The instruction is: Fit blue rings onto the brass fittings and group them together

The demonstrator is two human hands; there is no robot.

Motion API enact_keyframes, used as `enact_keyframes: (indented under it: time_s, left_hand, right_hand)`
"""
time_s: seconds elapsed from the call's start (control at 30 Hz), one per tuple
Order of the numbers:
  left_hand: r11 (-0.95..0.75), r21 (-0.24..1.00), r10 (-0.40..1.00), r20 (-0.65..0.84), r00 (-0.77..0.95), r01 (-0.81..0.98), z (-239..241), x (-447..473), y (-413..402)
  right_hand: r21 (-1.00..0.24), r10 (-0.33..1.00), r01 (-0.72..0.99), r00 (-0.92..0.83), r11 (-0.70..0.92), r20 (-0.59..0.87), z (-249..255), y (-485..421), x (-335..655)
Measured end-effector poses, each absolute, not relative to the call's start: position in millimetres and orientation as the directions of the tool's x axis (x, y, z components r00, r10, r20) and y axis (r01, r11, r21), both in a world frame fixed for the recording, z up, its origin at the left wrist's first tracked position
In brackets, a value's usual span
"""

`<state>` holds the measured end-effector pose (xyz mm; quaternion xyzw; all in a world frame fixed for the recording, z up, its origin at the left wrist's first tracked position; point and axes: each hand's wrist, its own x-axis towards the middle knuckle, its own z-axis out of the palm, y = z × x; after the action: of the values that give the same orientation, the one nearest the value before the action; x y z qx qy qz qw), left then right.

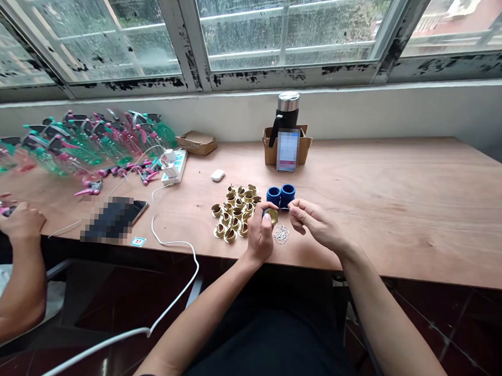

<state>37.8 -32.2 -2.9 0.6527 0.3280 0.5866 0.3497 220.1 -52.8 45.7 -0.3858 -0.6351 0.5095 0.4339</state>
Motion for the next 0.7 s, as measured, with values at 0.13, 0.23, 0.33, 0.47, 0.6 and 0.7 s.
enact_keyframes:
  time_s: [0.13, 0.23, 0.33, 0.47, 0.6, 0.7]
  left_hand:
    - [-0.552, 0.833, 0.829, 0.546, 0.12, 0.027, -4.3, 38.9, -30.1]
    - [-0.567, 0.823, 0.819, 0.558, 0.132, 0.039, -5.0, 39.6, -28.3]
    - [-0.574, 0.818, 0.812, 0.563, 0.156, 0.039, -5.8, 39.5, -27.3]
    - [-0.581, 0.814, 0.799, 0.571, 0.19, -0.003, -6.4, 39.1, -27.1]
    - [-0.59, 0.807, 0.791, 0.578, 0.199, 0.003, -5.6, 39.0, -26.7]
    - [-0.594, 0.804, 0.79, 0.579, 0.2, 0.019, -5.0, 39.2, -26.6]
  right_hand:
    - [-0.985, 0.924, 0.03, -0.351, 0.17, 0.149, 45.4, -53.7, 216.9]
    - [-0.987, 0.914, 0.022, -0.381, 0.161, 0.141, 42.7, -52.6, 217.7]
    - [-0.987, 0.91, 0.028, -0.392, 0.157, 0.134, 41.5, -52.0, 218.3]
    - [-0.984, 0.917, 0.043, -0.37, 0.175, 0.147, 41.4, -51.7, 216.7]
    - [-0.972, 0.93, 0.066, -0.31, 0.226, 0.196, 40.5, -50.5, 214.6]
    - [-0.946, 0.927, 0.128, -0.277, 0.298, 0.254, 40.6, -50.0, 213.1]
